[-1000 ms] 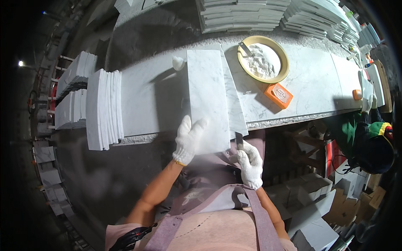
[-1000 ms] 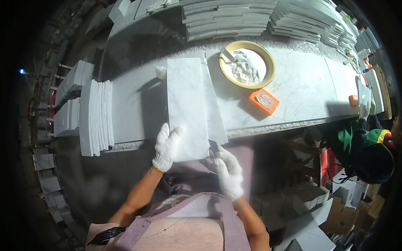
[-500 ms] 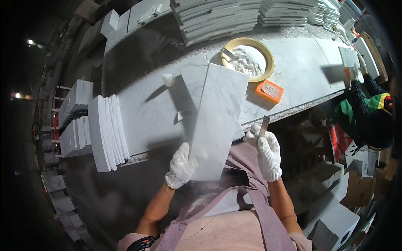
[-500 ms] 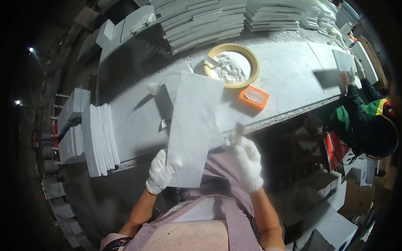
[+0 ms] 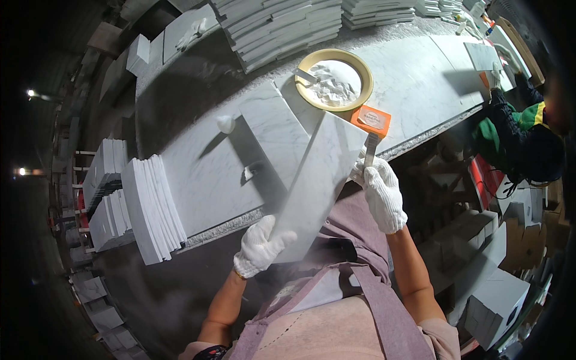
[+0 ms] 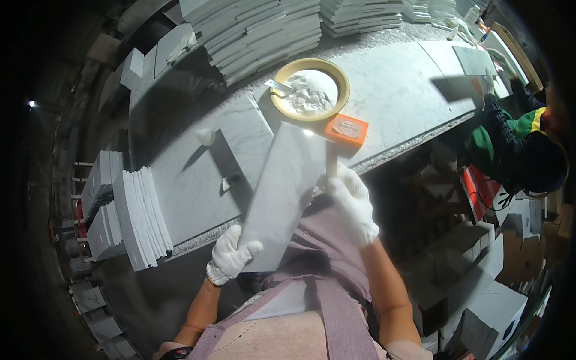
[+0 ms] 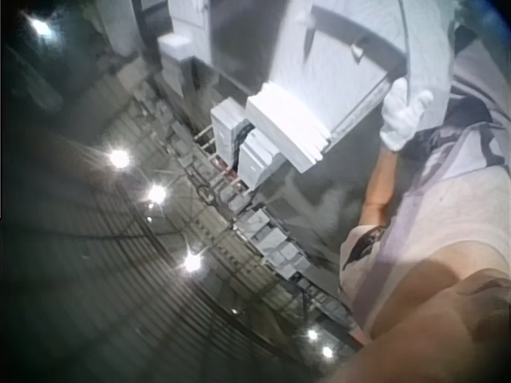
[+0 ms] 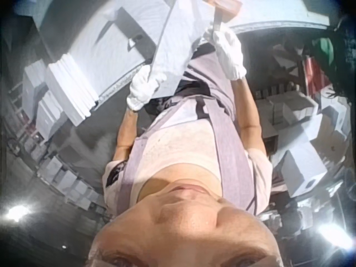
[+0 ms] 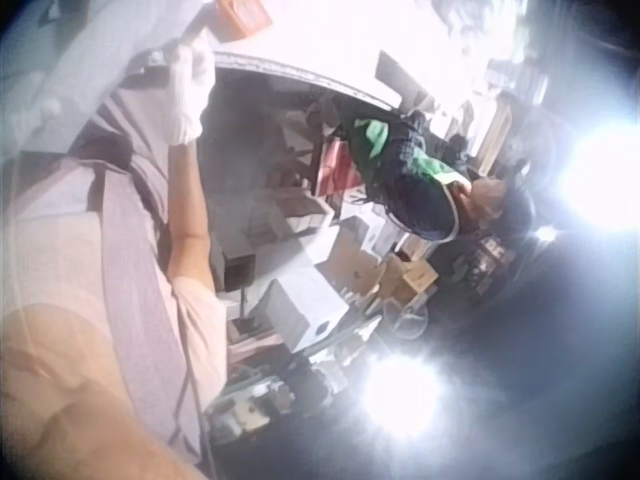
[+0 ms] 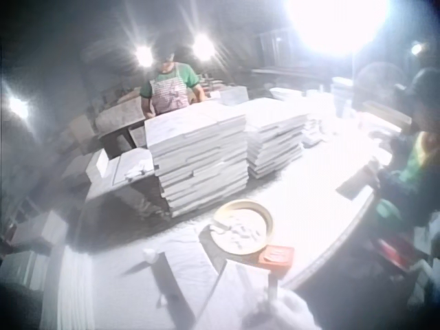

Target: The person repeatedly picks up rectangular tiles from a stack, applies a white paste to the edges using a small tool, and scrapes the edges with a metal tool. The person then places the tiles back onto the stack. The process is repeated for multiple tiles.

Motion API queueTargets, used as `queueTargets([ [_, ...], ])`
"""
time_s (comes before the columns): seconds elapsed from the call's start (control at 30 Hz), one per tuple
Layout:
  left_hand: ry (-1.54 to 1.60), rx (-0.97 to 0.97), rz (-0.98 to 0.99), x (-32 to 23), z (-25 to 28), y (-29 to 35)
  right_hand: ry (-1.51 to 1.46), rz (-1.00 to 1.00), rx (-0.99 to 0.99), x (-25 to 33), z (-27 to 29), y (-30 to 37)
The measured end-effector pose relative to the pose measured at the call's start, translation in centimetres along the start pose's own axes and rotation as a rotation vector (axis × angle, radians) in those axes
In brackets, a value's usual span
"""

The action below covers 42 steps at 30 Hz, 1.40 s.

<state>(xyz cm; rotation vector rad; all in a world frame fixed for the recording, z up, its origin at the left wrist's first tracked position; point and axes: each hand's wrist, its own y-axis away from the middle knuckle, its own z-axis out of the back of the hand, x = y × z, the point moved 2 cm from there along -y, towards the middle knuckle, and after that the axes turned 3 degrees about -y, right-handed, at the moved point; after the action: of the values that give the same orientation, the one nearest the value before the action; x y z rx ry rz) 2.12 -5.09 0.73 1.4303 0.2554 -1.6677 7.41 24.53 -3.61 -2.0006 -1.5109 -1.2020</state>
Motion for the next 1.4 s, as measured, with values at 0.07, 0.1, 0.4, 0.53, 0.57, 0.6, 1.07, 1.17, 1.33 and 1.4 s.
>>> queueTargets([
  [0.07, -0.042, 0.010, -0.034, 0.1, 0.0, -0.1, 0.037, -0.042, -0.060, -0.3, 0.4, 0.0],
  [0.1, -0.063, 0.016, -0.053, 0.2, 0.0, -0.2, 0.042, -0.061, -0.051, -0.4, 0.5, 0.0],
  [0.4, -0.309, -0.103, -0.306, 1.8, -1.1, -0.8, 0.172, -0.030, -0.108, -0.4, 0.7, 1.1],
  [0.53, -0.175, -0.043, -0.213, 2.7, -2.0, -0.9, 0.222, -0.007, -0.083, 0.4, 0.7, 1.8],
  [0.57, -0.145, -0.026, -0.187, 3.0, -2.2, -0.9, 0.232, -0.006, -0.091, 0.5, 0.6, 2.0],
  [0.6, -0.136, -0.014, -0.166, 3.2, -2.3, -1.0, 0.251, -0.009, -0.107, 0.6, 0.6, 2.0],
  [1.07, -0.210, -0.121, -0.096, 5.3, -3.3, -1.2, 0.168, 0.028, -0.126, 0.5, 0.4, 1.2],
  [1.17, -0.217, -0.185, -0.118, 5.3, -3.5, -1.4, 0.223, -0.024, -0.111, 0.3, 0.3, 0.3],
  [1.33, -0.165, -0.277, -0.153, 4.4, -2.8, -2.5, 0.265, -0.051, -0.092, 0.0, -0.1, -2.1],
  [1.4, -0.248, -0.281, -0.105, 4.1, -2.1, -3.0, 0.295, -0.095, -0.122, -0.2, -0.4, -3.0],
])
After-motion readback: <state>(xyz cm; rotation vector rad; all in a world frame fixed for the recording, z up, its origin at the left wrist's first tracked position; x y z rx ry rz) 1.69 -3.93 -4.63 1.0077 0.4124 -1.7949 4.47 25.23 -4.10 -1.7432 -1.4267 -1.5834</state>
